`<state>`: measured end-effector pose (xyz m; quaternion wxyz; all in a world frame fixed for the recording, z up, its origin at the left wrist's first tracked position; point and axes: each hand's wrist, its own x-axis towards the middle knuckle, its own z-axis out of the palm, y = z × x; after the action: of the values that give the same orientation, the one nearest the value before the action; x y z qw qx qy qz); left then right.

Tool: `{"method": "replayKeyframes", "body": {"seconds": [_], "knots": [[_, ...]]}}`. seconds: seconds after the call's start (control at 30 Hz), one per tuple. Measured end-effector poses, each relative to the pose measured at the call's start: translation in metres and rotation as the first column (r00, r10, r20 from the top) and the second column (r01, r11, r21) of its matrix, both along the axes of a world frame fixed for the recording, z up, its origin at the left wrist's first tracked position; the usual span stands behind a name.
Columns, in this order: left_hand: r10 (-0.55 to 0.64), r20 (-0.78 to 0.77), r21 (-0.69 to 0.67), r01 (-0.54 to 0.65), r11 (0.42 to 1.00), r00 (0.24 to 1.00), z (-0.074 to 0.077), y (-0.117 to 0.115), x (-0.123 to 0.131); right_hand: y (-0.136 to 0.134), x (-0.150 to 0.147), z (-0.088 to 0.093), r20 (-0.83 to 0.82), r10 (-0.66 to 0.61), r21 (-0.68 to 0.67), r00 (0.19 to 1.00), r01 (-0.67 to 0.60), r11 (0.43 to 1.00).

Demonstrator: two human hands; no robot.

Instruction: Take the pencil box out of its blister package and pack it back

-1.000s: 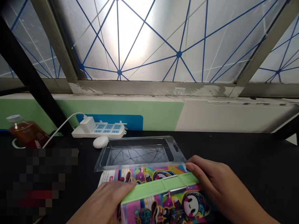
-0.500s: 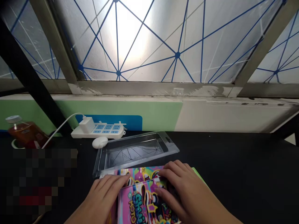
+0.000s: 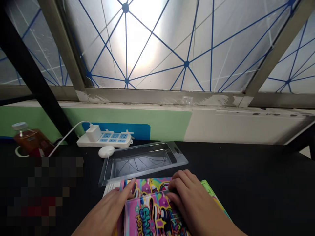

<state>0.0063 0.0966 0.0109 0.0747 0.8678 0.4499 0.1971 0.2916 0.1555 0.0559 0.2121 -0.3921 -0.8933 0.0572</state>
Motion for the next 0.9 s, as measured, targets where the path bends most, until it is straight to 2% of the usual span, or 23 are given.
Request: {"method": "replayKeyframes", "body": {"seconds": [0.17, 0.5, 0.7, 0.9], "knots": [[-0.001, 0.017, -0.020, 0.001, 1.000, 1.000, 0.002, 0.000, 0.001, 0.004, 0.000, 0.005, 0.030, 0.023, 0.053, 0.999, -0.024, 0.998], [-0.006, 0.028, 0.085, 0.004, 0.996, 1.000, 0.003, 0.000, 0.003, 0.002, 0.006, -0.003, -0.016, 0.025, 0.078, 1.000, -0.023, 0.997], [0.117, 0.078, 0.070, -0.122, 0.990, 0.990, 0.005, -0.011, 0.009, 0.001, 0.009, -0.010, -0.030, -0.008, 0.095, 1.000, 0.011, 0.995], [0.126, 0.141, 0.020, -0.130, 0.991, 0.982, 0.003, -0.013, 0.011, -0.002, 0.005, -0.009, -0.027, -0.074, 0.212, 0.997, 0.079, 0.974]]}}
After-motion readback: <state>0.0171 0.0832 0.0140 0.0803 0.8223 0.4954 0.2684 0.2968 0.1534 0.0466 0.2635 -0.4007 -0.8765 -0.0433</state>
